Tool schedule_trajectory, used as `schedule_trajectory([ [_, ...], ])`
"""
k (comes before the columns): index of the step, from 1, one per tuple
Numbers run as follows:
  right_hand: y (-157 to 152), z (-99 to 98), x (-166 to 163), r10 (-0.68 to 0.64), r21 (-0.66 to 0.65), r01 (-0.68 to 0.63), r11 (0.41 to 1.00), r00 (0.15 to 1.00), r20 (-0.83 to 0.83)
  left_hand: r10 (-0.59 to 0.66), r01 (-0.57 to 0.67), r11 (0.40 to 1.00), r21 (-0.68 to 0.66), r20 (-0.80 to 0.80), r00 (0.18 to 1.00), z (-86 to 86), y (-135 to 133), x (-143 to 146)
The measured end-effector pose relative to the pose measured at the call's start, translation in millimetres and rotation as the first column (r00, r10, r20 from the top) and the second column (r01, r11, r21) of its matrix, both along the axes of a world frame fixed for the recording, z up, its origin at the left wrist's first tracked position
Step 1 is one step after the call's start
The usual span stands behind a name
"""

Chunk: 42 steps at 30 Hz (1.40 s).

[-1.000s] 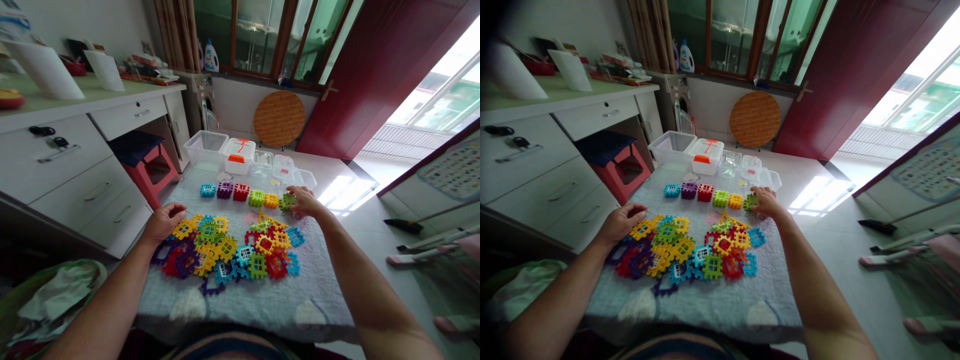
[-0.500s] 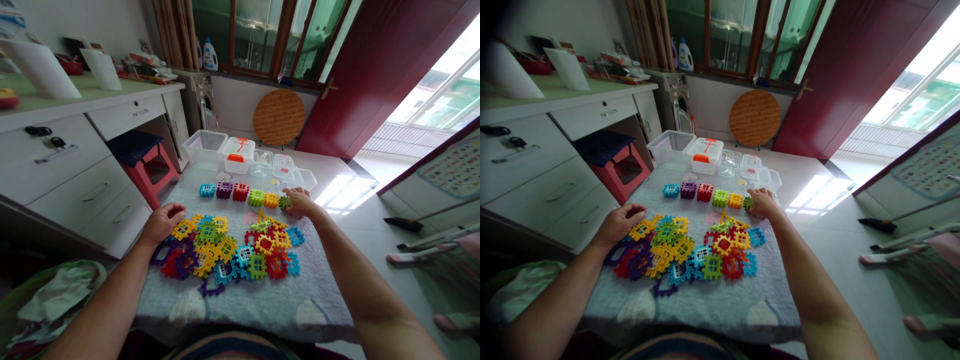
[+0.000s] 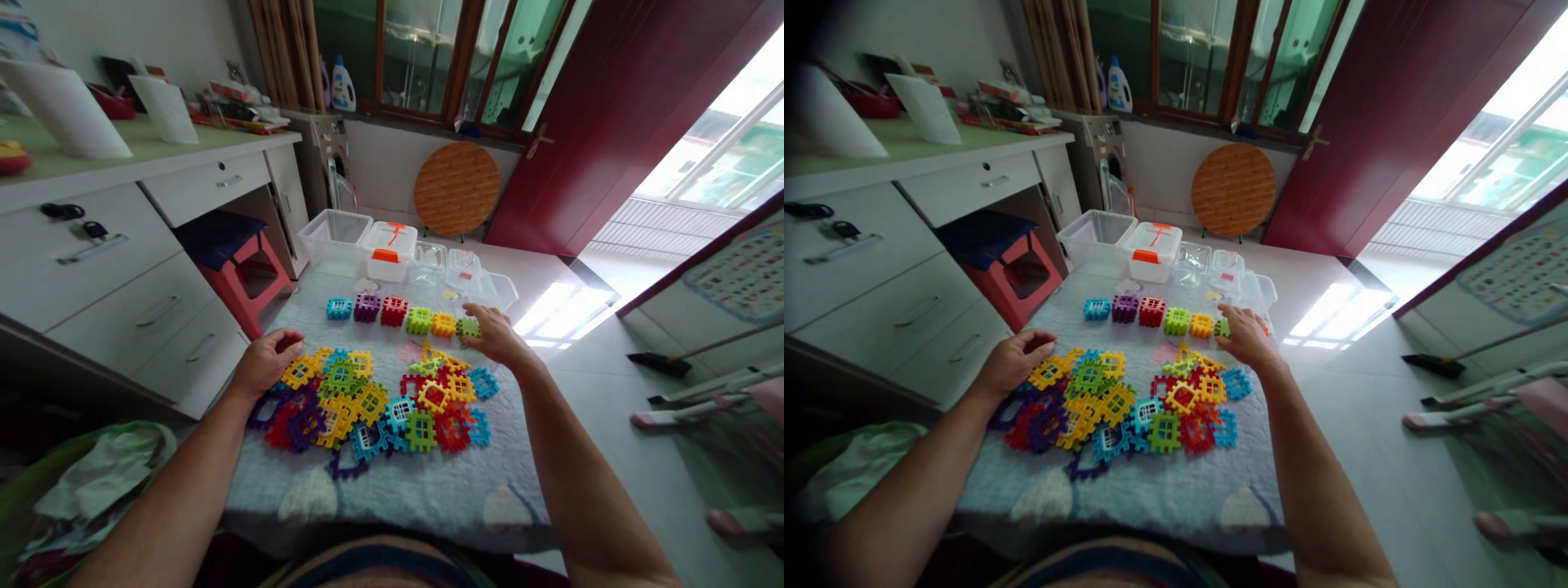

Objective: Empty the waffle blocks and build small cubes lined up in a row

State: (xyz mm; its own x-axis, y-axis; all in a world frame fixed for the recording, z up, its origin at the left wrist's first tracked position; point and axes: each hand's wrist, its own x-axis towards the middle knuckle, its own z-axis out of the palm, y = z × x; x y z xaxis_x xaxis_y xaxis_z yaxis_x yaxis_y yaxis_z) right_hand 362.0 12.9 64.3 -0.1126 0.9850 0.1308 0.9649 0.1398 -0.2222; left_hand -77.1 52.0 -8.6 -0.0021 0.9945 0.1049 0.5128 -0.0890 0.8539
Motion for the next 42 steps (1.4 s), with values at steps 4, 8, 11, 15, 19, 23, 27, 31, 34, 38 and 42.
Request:
schedule_trajectory([
  [4,-30,0.4,-27,0.124,-0.001,-0.128,0.992,0.963,-0.241,0.004,-0.004,1.0,0.0,-0.006,1.0,1.4,-1,1],
  [8,-43,-16.2,-53,0.13,0.07,-0.113,0.991,0.936,-0.326,0.008,-0.008,1.0,0.009,0.007,1.0,4.7,-3,3],
  [11,-40,-32.2,-65,0.15,0.154,-0.106,0.982,0.939,-0.31,0.007,-0.008,1.0,0.012,0.027,1.0,4.7,-3,3],
  [15,-35,-45.6,-74,0.201,0.179,-0.157,0.971,0.943,-0.264,-0.012,0.012,1.0,0.016,0.019,1.0,1.3,-2,1],
  [19,-36,-48.7,-76,0.205,0.136,-0.176,0.975,0.948,-0.243,-0.021,0.021,0.999,0.023,-0.016,1.0,-1.2,-2,0],
  [23,-37,-51.9,-76,0.207,0.123,-0.182,0.976,0.95,-0.235,-0.025,0.026,0.999,0.026,-0.038,0.999,3.6,1,1],
  [27,-36,-56.6,-75,0.202,0.128,-0.175,0.976,0.948,-0.245,-0.052,0.059,0.995,0.077,-0.098,0.994,26.4,-3,5],
  [31,-38,-51.0,-78,0.185,0.146,-0.154,0.977,0.956,-0.226,-0.371,0.389,0.92,0.041,-0.223,0.901,60.2,-24,19],
  [34,-45,-37.6,-93,0.234,0.163,-0.199,0.966,0.943,-0.236,-0.526,0.549,0.836,-0.013,-0.306,0.794,72.9,-43,32],
  [38,-56,-22.9,-127,0.402,0.104,-0.388,0.916,0.885,-0.236,-0.543,0.582,0.813,-0.007,-0.368,0.755,63.8,-53,44],
  [42,-59,-25.7,-152,0.451,-0.022,-0.463,0.886,0.872,-0.191,-0.52,0.581,0.813,0.028,-0.413,0.747,49.6,-46,47],
])
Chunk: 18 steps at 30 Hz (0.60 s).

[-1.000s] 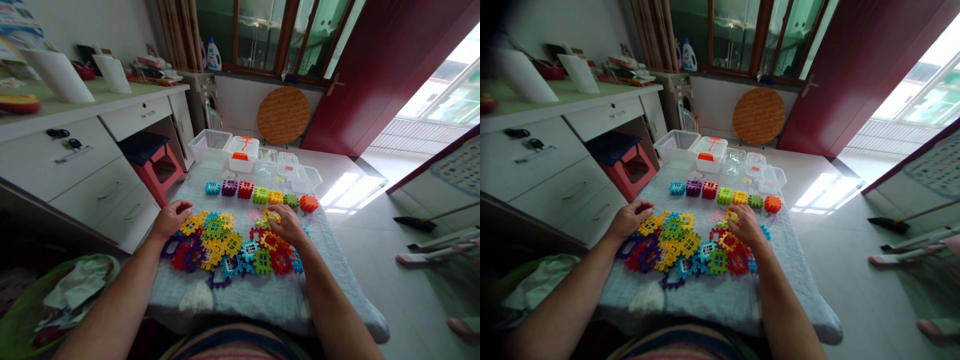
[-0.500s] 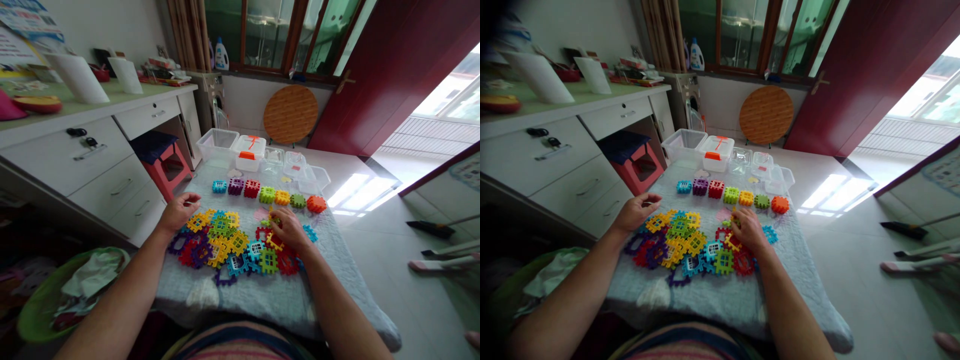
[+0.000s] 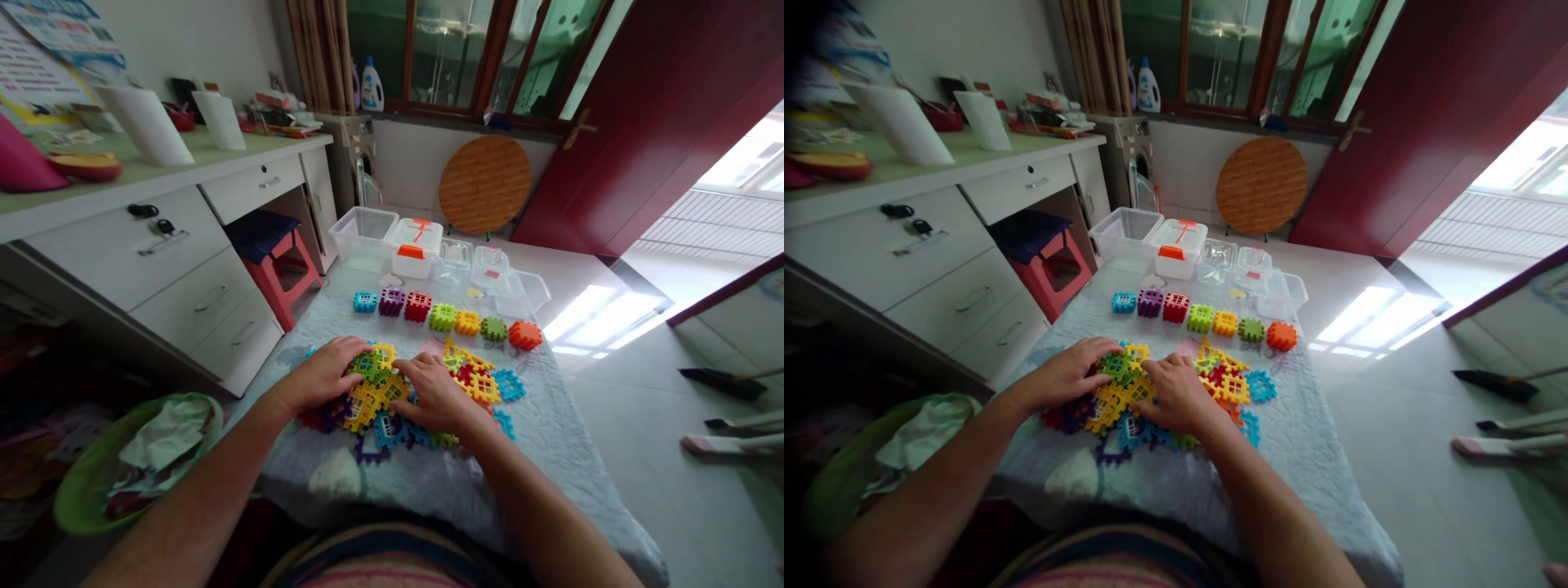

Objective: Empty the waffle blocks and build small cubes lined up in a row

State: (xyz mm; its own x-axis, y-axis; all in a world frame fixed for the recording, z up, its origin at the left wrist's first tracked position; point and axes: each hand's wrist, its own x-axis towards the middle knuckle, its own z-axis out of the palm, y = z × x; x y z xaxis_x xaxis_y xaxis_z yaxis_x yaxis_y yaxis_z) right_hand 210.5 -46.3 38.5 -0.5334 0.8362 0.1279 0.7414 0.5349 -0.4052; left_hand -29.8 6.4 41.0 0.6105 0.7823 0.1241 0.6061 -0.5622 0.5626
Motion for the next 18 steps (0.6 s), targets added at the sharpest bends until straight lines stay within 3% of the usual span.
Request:
schedule_trajectory([
  [3,2,-6.9,-4,0.015,-0.025,-0.015,1.0,1.0,-0.024,-0.011,0.011,1.0,-0.024,-0.017,1.0,0.4,4,1],
  [11,4,-7.4,1,-0.067,-0.145,0.021,0.989,0.945,-0.319,0.062,-0.061,0.993,-0.102,0.007,0.998,10.1,4,5],
  [18,12,-8.0,14,-0.091,0.077,0.135,0.988,0.903,-0.419,0.025,-0.025,1.0,0.018,0.015,1.0,1.2,8,14],
])
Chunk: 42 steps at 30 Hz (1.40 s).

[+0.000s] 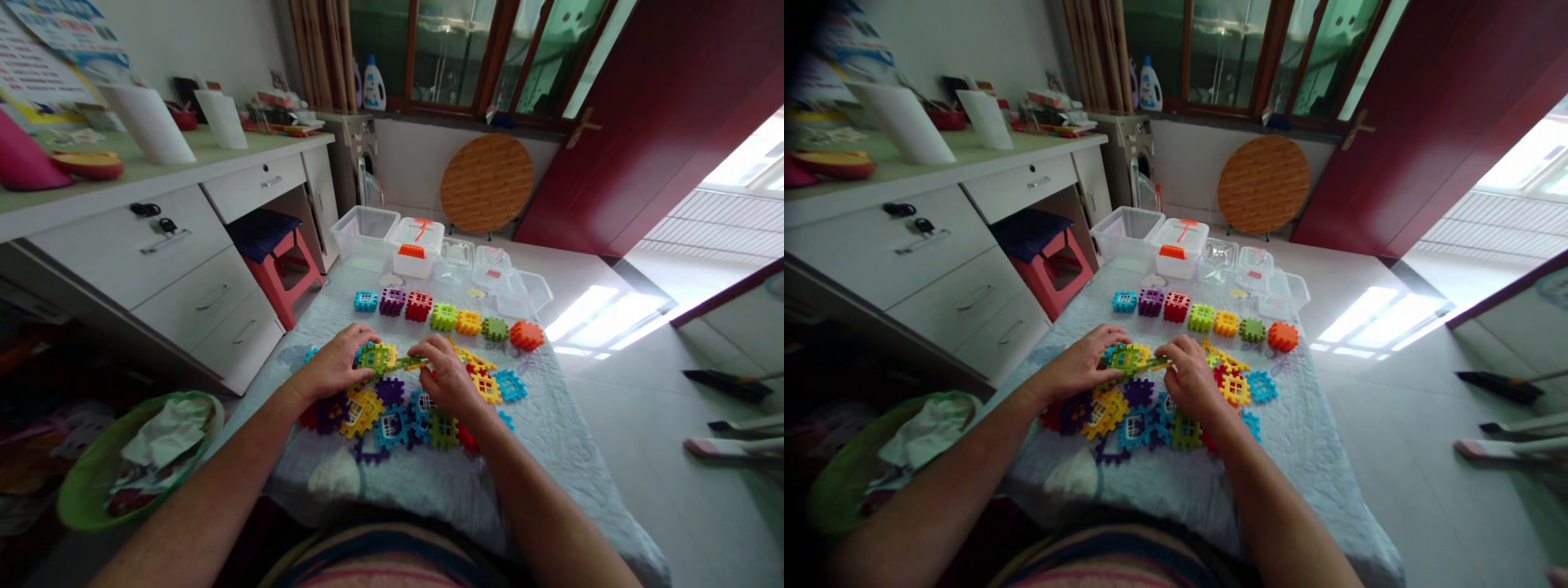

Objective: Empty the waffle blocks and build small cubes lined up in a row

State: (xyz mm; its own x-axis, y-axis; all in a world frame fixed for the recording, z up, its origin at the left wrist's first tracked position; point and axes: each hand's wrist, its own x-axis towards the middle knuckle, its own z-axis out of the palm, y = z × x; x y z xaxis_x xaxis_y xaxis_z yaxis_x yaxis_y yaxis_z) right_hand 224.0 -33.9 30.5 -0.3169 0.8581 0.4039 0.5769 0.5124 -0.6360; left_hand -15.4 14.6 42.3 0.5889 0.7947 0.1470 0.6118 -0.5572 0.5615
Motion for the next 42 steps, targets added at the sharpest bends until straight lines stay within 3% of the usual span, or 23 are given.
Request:
schedule_trajectory([
  [4,-1,2.5,13,0.035,-0.013,-0.035,0.999,0.999,0.012,0.0,0.003,1.0,0.027,-0.115,0.993,0.9,1,5],
  [8,-2,1.9,23,-0.076,-0.002,0.076,0.997,0.997,-0.001,-0.009,0.018,0.999,0.044,-0.194,0.981,0.9,1,8],
  [11,0,-3.8,26,-0.158,0.024,0.157,0.987,0.977,0.145,-0.035,0.053,0.996,0.074,-0.227,0.973,-0.2,2,10],
  [14,0,-9.4,24,-0.144,-0.026,0.161,0.987,0.935,0.325,-0.038,0.064,0.993,0.095,-0.25,0.967,-1.1,2,11],
  [17,-1,-10.3,21,-0.129,-0.054,0.163,0.985,0.91,0.394,-0.022,0.054,0.991,0.12,-0.256,0.966,-1.2,3,13],
  [23,-2,-5.9,18,-0.132,-0.04,0.167,0.985,0.889,0.438,-0.042,0.087,0.984,0.153,-0.276,0.96,-1.8,5,17],
  [29,-3,-6.7,22,-0.199,0.024,0.204,0.979,0.908,0.369,-0.058,0.141,0.963,0.231,-0.333,0.941,-6.7,6,24],
  [36,2,-12.2,25,-0.259,0.054,0.254,0.966,0.927,0.27,-0.062,0.101,0.971,0.219,-0.178,0.982,2.0,10,35],
  [42,4,-12.6,26,-0.185,0.026,0.185,0.982,0.946,0.266,0.035,-0.032,0.995,0.099,-0.031,0.999,14.6,14,41],
])
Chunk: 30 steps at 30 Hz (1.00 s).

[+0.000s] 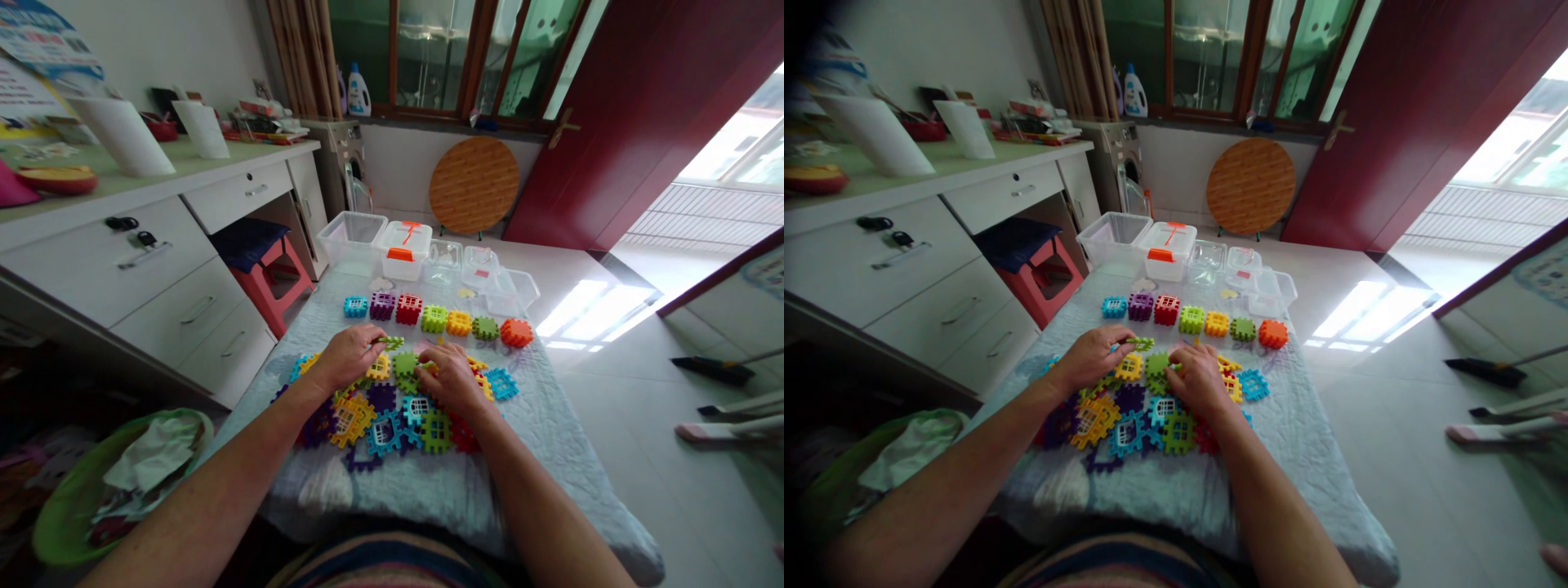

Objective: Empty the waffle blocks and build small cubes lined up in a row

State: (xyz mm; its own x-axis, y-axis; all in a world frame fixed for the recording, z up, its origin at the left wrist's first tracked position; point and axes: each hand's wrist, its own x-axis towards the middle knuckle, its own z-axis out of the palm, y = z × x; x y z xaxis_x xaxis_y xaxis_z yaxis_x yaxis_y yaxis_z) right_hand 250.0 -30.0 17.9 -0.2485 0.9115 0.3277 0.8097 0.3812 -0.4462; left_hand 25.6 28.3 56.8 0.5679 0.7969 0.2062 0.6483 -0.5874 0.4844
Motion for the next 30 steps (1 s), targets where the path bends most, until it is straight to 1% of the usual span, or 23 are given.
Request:
schedule_trajectory([
  [3,1,-0.3,5,-0.035,0.032,0.037,0.999,0.998,-0.053,0.054,-0.038,0.993,-0.111,0.144,0.988,1.8,1,7],
  [5,3,-1.4,9,-0.067,0.052,0.072,0.996,0.994,-0.085,0.095,-0.05,0.979,-0.195,0.226,0.97,-0.9,2,15],
  [7,4,-2.7,11,-0.082,0.071,0.09,0.993,0.991,-0.106,0.125,-0.065,0.967,-0.248,0.238,0.963,-5.9,4,25],
  [9,5,-3.9,13,-0.086,0.09,0.097,0.991,0.989,-0.118,0.126,-0.08,0.963,-0.256,0.169,0.978,-11.8,5,35],
  [12,5,-5.2,14,-0.094,0.103,0.108,0.989,0.987,-0.131,0.069,-0.078,0.978,-0.195,-0.057,0.996,-19.1,5,45],
  [14,5,-5.7,15,-0.101,0.104,0.116,0.988,0.985,-0.14,0.045,-0.072,0.989,-0.131,-0.2,0.979,-21.7,3,47],
  [16,4,-5.8,15,-0.106,0.105,0.122,0.987,0.984,-0.146,0.058,-0.082,0.993,-0.079,-0.275,0.96,-21.9,2,47],
  [18,4,-5.6,15,-0.111,0.11,0.128,0.986,0.982,-0.15,0.024,-0.048,0.996,-0.077,-0.286,0.958,-20.2,1,44],
  [20,4,-5.2,15,-0.117,0.113,0.135,0.984,0.981,-0.153,-0.112,0.079,0.988,-0.131,-0.269,0.957,-17.9,1,41],
  [22,4,-4.8,15,-0.121,0.111,0.138,0.984,0.981,-0.155,-0.257,0.218,0.96,-0.177,-0.245,0.935,-16.5,2,39],
  [23,4,-4.8,15,-0.121,0.107,0.139,0.984,0.98,-0.155,-0.298,0.257,0.948,-0.186,-0.24,0.924,-16.5,2,39],
  [25,4,-5.0,15,-0.123,0.103,0.14,0.985,0.98,-0.159,-0.312,0.273,0.945,-0.181,-0.246,0.918,-17.6,3,39],
  [30,5,-6.4,16,-0.122,0.104,0.14,0.985,0.979,-0.163,-0.271,0.236,0.959,-0.157,-0.264,0.926,-19.9,7,41],
])
